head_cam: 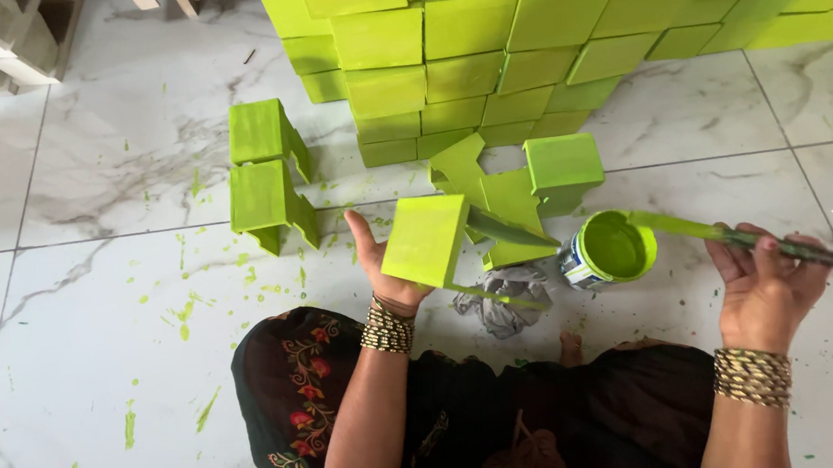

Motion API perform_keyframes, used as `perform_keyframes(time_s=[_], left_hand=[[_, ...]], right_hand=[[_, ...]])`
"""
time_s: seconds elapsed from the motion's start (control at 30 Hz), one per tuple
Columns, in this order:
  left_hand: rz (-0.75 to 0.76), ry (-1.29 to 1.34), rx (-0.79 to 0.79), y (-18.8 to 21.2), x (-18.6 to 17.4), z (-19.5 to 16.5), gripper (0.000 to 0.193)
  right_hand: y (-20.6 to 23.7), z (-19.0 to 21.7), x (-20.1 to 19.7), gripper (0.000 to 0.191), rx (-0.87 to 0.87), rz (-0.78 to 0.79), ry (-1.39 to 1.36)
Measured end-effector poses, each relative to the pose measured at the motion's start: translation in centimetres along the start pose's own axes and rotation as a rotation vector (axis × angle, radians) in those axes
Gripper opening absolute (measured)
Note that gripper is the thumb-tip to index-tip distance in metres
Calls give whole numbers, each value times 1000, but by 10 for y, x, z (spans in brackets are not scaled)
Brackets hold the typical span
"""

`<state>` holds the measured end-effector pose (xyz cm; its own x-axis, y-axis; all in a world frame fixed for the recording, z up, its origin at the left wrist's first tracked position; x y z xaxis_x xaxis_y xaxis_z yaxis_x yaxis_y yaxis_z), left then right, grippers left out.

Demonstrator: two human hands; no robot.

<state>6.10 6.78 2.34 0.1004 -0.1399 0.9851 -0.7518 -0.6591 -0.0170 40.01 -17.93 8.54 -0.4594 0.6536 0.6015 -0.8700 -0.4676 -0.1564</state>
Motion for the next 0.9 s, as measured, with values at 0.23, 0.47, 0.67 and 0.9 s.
perform_keyframes(time_s=[0.23, 0.47, 0.67, 0.9], left_hand=[[117, 92, -21, -4, 8, 12, 113], [64, 23, -3, -1, 2, 16, 112], [101, 23, -23, 2, 3, 19, 113], [87, 25, -35, 4, 2, 23, 114]], right_hand=[[17, -34, 16, 12, 339, 101, -565], [62, -2, 107, 27, 76, 347, -258], [93, 24, 148, 39, -137, 451, -94], [97, 33, 159, 39, -251, 601, -10]])
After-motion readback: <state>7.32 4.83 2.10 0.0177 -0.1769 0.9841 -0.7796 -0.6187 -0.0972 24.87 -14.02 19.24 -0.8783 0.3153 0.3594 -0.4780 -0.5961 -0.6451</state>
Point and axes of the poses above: each hand's wrist, its own y-axis away from the middle knuckle, its own x-axis out of the palm, z = x × y, the point moved 8 cm from there along -y, towards the middle knuckle, and after that the axes turned 9 degrees about -y, right-handed, at the moved point
